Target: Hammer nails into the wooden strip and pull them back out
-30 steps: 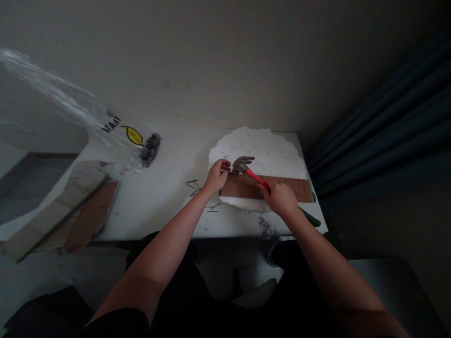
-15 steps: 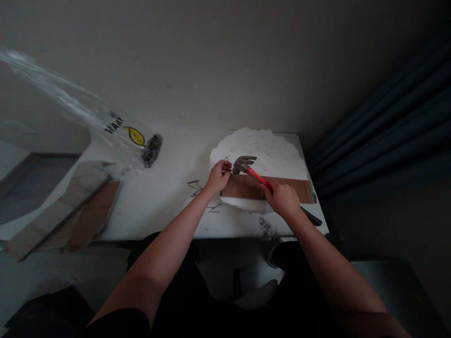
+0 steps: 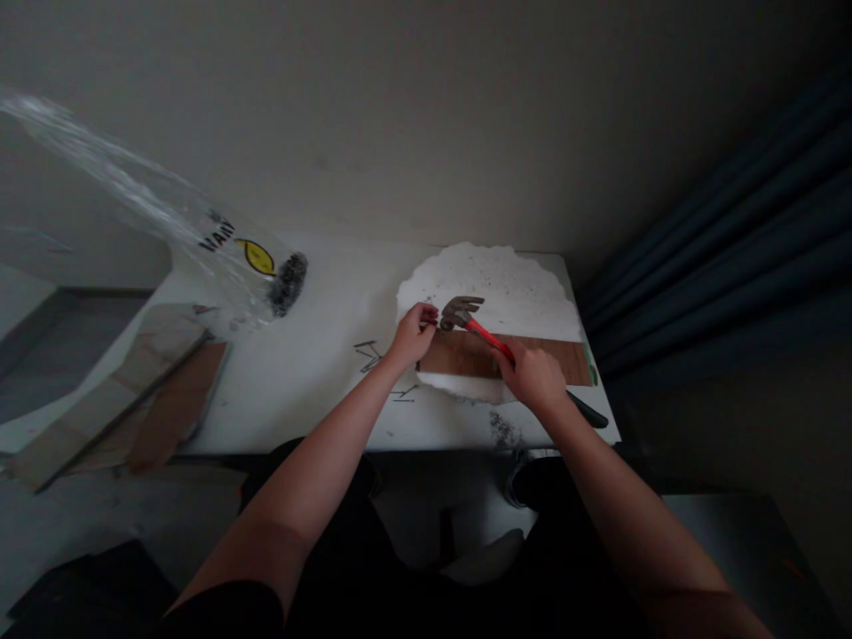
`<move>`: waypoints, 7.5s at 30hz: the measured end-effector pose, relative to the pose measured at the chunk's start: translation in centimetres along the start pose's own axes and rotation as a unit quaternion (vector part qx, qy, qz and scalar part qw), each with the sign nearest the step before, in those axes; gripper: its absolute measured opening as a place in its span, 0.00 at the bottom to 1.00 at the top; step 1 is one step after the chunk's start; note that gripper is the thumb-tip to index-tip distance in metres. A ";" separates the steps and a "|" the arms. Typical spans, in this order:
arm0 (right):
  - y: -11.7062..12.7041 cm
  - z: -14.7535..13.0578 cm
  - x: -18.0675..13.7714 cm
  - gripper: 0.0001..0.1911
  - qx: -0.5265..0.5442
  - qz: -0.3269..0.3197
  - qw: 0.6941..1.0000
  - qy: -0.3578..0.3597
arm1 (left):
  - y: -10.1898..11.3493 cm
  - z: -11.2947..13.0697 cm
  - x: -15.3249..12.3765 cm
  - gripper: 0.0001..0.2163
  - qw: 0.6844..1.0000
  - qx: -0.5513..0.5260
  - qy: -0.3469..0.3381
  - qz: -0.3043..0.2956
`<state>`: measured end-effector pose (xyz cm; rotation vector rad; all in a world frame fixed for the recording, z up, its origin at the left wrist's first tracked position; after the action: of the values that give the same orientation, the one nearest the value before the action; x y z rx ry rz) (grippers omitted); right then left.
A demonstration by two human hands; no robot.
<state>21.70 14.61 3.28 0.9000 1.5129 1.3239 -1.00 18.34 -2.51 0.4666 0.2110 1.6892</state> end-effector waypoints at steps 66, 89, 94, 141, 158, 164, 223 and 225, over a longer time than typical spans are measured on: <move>-0.2 2.2 1.7 0.24 0.025 0.026 0.999 0.013 | 7.1 -5.5 -1.2 0.08 0.897 0.390 0.204 -0.046; -0.4 2.0 1.6 0.24 0.014 0.027 0.999 0.017 | -0.1 2.9 -0.6 0.07 0.998 0.002 -0.061 -0.013; -0.4 2.1 1.7 0.25 0.014 0.021 1.000 0.015 | 0.0 2.6 -0.6 0.07 0.998 0.026 -0.047 -0.014; -0.1 2.2 1.6 0.24 0.008 0.025 1.000 0.000 | -1.8 3.2 -1.3 0.08 0.992 0.068 -0.086 -0.062; 2.9 1.7 -0.1 0.25 0.020 0.082 0.996 -0.002 | -1.5 2.5 -1.3 0.19 0.995 0.067 -0.064 -0.029; 3.4 1.5 -0.2 0.25 0.011 0.065 0.998 0.013 | -1.5 2.5 -1.3 0.22 0.995 0.074 -0.067 -0.029; 3.5 1.1 -0.5 0.24 0.008 0.059 0.998 0.014 | -1.8 1.8 -1.2 0.22 0.994 0.087 -0.051 -0.033; 3.4 1.1 -0.5 0.23 0.012 0.058 0.998 0.018 | -1.9 1.8 -1.2 0.22 0.994 0.086 -0.048 -0.036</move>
<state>22.74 15.10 6.71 0.9957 1.5260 1.4143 1.56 17.28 -1.83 0.6597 0.3003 1.5804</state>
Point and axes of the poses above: each hand's wrist, its own x-axis towards the middle knuckle, its own y-axis out of the back of the hand, z = x × y, the point moved 10 cm from there along x, towards the middle knuckle, and after that the axes turned 3 degrees about -z, right-handed, at the moved point
